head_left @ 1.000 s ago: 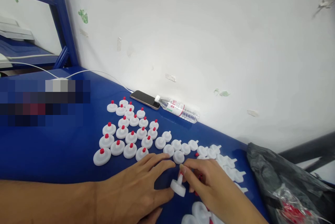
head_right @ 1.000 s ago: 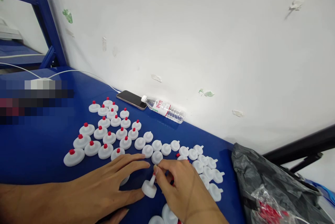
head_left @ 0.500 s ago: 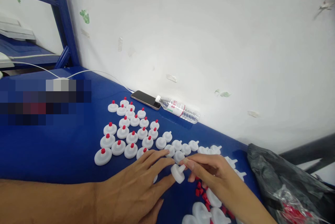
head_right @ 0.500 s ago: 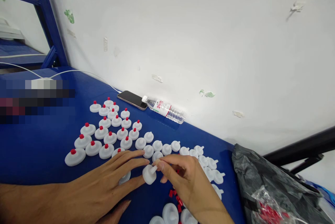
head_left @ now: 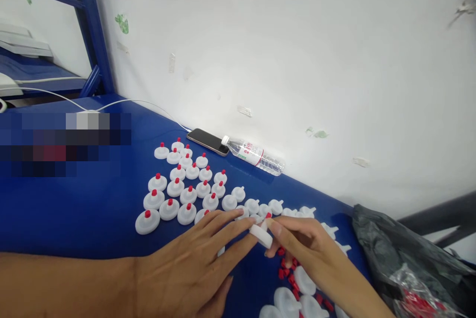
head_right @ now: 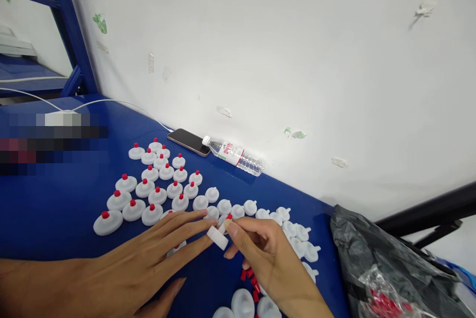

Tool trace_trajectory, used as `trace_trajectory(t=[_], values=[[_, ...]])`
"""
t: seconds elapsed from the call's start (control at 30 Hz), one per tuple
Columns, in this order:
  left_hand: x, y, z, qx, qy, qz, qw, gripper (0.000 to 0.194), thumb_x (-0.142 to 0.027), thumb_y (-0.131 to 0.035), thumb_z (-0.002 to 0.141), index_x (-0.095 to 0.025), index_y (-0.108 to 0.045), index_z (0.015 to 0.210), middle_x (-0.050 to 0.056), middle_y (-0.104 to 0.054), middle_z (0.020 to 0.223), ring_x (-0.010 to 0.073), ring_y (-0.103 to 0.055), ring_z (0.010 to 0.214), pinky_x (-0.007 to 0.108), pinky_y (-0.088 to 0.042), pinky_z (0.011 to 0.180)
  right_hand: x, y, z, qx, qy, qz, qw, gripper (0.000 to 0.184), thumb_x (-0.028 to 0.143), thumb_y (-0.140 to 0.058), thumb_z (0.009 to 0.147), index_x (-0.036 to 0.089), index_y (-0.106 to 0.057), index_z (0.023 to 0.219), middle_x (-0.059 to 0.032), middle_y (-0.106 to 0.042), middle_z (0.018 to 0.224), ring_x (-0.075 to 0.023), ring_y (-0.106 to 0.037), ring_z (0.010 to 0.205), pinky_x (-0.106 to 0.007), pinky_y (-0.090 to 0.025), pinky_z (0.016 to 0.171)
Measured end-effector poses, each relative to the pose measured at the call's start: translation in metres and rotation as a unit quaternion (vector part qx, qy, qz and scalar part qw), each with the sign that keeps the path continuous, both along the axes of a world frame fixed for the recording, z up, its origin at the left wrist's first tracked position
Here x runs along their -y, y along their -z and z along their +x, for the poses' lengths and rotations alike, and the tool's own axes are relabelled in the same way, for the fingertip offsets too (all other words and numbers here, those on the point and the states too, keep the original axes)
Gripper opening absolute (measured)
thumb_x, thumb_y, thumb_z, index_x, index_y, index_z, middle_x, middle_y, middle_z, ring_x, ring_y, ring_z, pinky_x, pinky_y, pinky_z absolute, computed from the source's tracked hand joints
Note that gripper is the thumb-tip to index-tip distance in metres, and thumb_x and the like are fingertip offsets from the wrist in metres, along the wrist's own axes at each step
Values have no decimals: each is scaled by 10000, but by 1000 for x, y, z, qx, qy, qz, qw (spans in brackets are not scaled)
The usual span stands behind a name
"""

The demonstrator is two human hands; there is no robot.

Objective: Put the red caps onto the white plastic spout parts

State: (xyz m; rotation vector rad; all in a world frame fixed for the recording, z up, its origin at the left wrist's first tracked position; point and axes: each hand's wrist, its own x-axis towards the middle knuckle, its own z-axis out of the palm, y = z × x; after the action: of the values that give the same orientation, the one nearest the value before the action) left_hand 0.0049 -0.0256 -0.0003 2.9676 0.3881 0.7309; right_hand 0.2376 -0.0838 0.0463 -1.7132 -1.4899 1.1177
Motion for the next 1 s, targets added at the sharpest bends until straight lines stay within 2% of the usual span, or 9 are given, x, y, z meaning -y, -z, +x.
trace_trajectory(t=[0.2, 0.3, 0.43, 0.5, 0.6, 0.7, 0.83, 0.93, 1.0], values=[[0, 3, 0, 1, -10, 0, 1000, 596, -100, -426, 890, -147, -350, 1480, 56, -378, 1580, 210, -244, 1484, 387, -277, 1209, 2, 4, 0, -17, 18, -23, 999, 554, 661, -511, 909, 168, -757, 963, -60, -734, 735, -162, -600, 599, -264, -489, 572], [0, 2, 0, 4, -5, 4, 1000, 615, -86, -426, 871, -135, -334, 1477, 73, -368, 1584, 223, -251, 1482, 397, -291, 1202, 3, 9, 1, -75, 74, -31, 994, 546, 652, -501, 916, 155, -718, 972, -71, -741, 749, -185, -655, 620, -289, -519, 597], [-1, 0, 0, 3, 3, 14, 1000, 646, -71, -417, 855, -107, -298, 1488, 99, -358, 1587, 238, -220, 1494, 403, -285, 1203, 3, 15, 2, -164, 112, -41, 979, 496, 642, -545, 892, 170, -664, 990, -95, -722, 930, -225, -722, 680, -294, -518, 531], [-1, 0, 1, 6, 6, 19, 1000, 644, -64, -409, 857, -98, -294, 1490, 100, -347, 1592, 236, -198, 1500, 390, -262, 1212, 2, 16, 1, -191, 112, -52, 974, 458, 620, -583, 881, 180, -670, 971, -97, -715, 957, -216, -723, 669, -283, -511, 513], [-1, -2, 2, 1, 10, 16, 1000, 616, -75, -407, 873, -101, -314, 1481, 89, -326, 1604, 229, -182, 1504, 371, -236, 1220, 0, 16, -1, -244, 93, -65, 963, 366, 539, -657, 870, 181, -692, 941, -66, -719, 872, -186, -725, 659, -238, -497, 508], [-2, -5, 3, -7, 17, 10, 1000, 610, -74, -400, 874, -101, -322, 1479, 86, -320, 1606, 229, -186, 1501, 371, -219, 1226, -1, 18, -4, -330, 91, -96, 935, 302, 466, -689, 876, 175, -686, 959, -40, -720, 775, -186, -742, 697, -209, -499, 538], [-3, -7, 3, -19, 32, 2, 999, 622, -63, -410, 867, -96, -315, 1481, 112, -288, 1615, 253, -182, 1500, 404, -252, 1216, -1, 18, -7, -417, 72, -119, 898, 322, 454, -650, 901, 139, -701, 942, -82, -733, 808, -185, -736, 775, -208, -520, 633], [-3, -7, 3, -2, 18, -26, 1000, 649, -34, -428, 846, -131, -313, 1477, 143, -231, 1622, 296, -166, 1501, 462, -321, 1183, 0, 12, -9, -421, 80, -91, 899, 304, 435, -693, 863, 189, -688, 1042, -67, -737, 851, -198, -722, 840, -243, -529, 706], [-4, -6, 3, 21, 4, -71, 997, 669, -30, -441, 833, -169, -312, 1475, 142, -264, 1595, 303, -215, 1485, 473, -364, 1160, 2, 7, -11, -398, 87, -71, 910, 349, 422, -736, 821, 213, -671, 1093, -64, -738, 899, -217, -714, 880, -281, -535, 756]])
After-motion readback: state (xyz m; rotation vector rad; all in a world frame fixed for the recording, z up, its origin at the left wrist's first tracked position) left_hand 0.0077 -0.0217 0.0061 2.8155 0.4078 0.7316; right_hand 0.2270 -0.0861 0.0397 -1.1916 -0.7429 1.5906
